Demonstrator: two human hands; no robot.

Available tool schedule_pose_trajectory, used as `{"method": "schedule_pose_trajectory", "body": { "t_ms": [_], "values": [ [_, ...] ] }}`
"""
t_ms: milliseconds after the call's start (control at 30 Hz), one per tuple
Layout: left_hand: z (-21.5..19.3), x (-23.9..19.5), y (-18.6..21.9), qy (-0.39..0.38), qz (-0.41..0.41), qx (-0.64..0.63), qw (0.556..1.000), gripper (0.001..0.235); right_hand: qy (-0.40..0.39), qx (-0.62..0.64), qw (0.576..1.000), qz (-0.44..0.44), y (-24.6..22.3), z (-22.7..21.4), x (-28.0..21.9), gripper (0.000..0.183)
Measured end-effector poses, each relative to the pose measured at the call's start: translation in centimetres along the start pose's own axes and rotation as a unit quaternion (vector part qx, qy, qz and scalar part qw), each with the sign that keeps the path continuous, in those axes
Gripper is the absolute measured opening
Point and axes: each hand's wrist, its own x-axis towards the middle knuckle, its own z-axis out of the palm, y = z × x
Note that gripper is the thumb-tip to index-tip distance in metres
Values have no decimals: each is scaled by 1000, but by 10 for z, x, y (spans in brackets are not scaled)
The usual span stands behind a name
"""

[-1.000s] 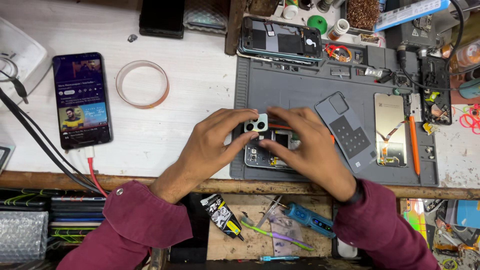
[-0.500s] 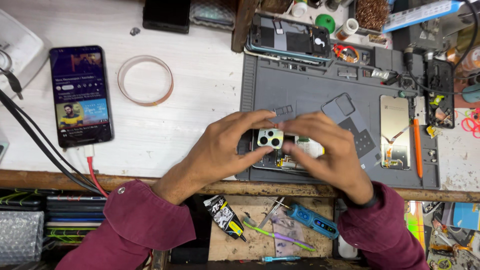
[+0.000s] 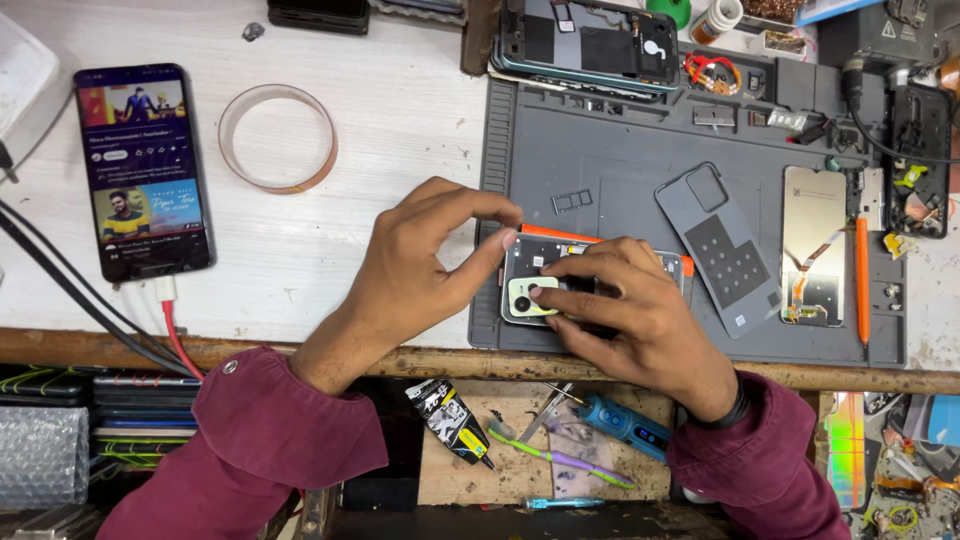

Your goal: The person disassembles a smartphone, removes the camera module, and uses a screwdriver to work on the back cover. They then wipe the back cover with a cloth and apply glue around the camera module area.

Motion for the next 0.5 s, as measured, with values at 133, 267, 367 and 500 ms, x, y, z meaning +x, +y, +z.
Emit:
{"method": "schedule_pose_trajectory", "body": {
  "t_ms": [133,267,367,500],
  "values": [
    [0,-3,-3,-28,46,33,998,11,16,-9,1000,8,-4,2,1,31],
    [1,-8,-3,-92,122,43,987,11,6,-22,1000,17,-7,3,1,30],
    [-5,-10,0,-136,189,72,970,24,-1,-33,999,7,-5,2,1,31],
    [-20,-6,-2,-175,267,135,938,28,-11,-27,1000,-4,0,4,0,31]
  ]
}}
